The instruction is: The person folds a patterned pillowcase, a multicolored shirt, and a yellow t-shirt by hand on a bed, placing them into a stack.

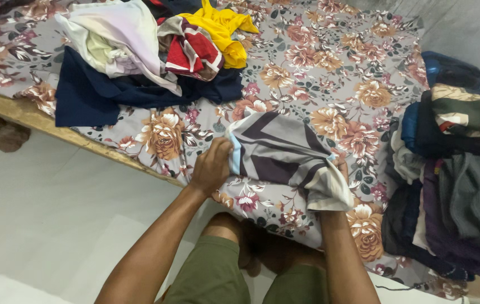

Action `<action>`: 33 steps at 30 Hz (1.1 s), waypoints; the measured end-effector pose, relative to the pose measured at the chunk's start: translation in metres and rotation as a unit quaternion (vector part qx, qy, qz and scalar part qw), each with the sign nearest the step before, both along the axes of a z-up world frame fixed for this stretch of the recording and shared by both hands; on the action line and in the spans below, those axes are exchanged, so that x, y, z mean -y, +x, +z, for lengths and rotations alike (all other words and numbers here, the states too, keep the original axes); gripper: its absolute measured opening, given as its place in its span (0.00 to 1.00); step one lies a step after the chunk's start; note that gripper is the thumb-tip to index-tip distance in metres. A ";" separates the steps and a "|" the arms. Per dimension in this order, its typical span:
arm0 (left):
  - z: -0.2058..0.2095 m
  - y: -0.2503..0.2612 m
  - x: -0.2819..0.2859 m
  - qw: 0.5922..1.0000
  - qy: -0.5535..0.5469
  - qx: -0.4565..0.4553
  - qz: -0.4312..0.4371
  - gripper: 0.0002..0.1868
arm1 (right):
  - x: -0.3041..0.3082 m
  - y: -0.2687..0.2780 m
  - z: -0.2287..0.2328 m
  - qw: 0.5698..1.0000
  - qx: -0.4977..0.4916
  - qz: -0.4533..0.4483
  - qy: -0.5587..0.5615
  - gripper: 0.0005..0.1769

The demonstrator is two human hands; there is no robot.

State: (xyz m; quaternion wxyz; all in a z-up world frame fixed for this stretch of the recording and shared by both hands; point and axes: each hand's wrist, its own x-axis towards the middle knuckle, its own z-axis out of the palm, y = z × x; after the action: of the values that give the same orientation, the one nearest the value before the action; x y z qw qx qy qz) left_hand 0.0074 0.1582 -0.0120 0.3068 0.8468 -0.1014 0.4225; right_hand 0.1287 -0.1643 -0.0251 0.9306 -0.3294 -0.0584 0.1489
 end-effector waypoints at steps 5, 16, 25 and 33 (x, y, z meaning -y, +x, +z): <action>0.022 -0.018 0.007 0.999 -0.032 -0.024 0.031 0.09 | 0.014 0.038 -0.006 0.977 0.101 0.007 -0.187 0.03; 0.027 -0.009 0.002 0.992 -0.024 -0.092 0.083 0.33 | -0.045 0.002 0.212 0.841 0.441 -0.078 -0.304 0.01; 0.021 -0.001 -0.002 0.991 -0.011 -0.109 0.073 0.34 | -0.075 -0.022 0.143 0.860 0.317 0.045 -0.397 0.06; 0.017 -0.003 -0.002 0.997 -0.011 -0.025 0.071 0.29 | -0.047 0.019 0.077 0.807 0.286 -0.111 -0.505 0.11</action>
State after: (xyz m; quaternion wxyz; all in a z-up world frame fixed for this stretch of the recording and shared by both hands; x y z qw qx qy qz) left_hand 0.0040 0.1602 0.0049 0.2882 0.8586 -0.0289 0.4229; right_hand 0.1481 -0.1175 0.0522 0.5839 -0.7850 -0.2012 -0.0478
